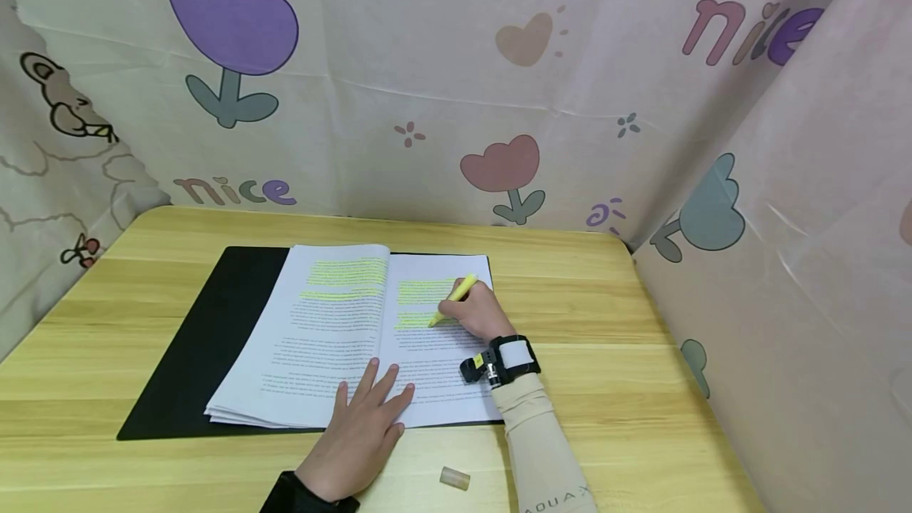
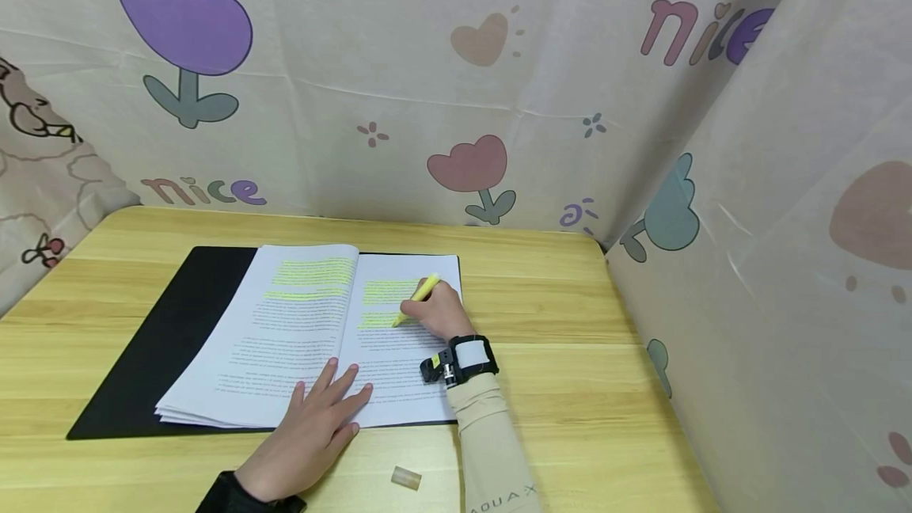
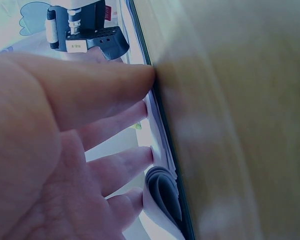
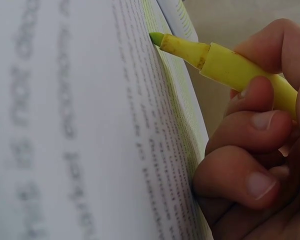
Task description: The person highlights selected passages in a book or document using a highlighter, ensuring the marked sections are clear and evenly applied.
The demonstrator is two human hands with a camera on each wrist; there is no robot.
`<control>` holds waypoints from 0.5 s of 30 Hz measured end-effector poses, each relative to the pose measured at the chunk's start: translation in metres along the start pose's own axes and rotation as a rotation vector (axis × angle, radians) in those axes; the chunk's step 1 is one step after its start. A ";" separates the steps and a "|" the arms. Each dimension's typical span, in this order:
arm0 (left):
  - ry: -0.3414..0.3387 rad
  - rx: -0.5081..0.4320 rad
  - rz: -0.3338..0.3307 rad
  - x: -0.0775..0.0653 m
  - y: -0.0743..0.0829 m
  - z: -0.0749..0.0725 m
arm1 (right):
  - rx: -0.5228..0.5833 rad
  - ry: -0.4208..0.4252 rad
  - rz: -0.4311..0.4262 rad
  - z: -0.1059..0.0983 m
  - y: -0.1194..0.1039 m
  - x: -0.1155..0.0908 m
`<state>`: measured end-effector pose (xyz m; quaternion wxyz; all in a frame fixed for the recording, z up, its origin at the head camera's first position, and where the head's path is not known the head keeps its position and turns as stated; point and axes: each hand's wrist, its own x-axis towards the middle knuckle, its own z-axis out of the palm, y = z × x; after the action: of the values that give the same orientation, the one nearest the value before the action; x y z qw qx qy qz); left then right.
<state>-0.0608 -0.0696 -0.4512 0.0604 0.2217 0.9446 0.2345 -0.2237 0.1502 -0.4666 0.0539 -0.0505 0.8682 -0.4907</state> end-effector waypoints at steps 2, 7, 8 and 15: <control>-0.001 0.001 -0.001 0.000 0.000 0.000 | 0.008 -0.002 0.002 -0.001 0.000 0.000; 0.000 0.001 -0.004 0.000 0.001 0.000 | 0.016 0.000 -0.003 -0.001 0.000 -0.001; 0.001 0.002 -0.004 0.000 0.001 0.000 | 0.016 0.000 -0.003 -0.001 0.001 -0.001; 0.006 0.001 0.000 0.000 0.001 0.000 | -0.002 0.004 0.013 -0.002 0.003 0.000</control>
<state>-0.0602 -0.0690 -0.4510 0.0576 0.2208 0.9449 0.2346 -0.2238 0.1534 -0.4679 0.0552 -0.0440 0.8690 -0.4897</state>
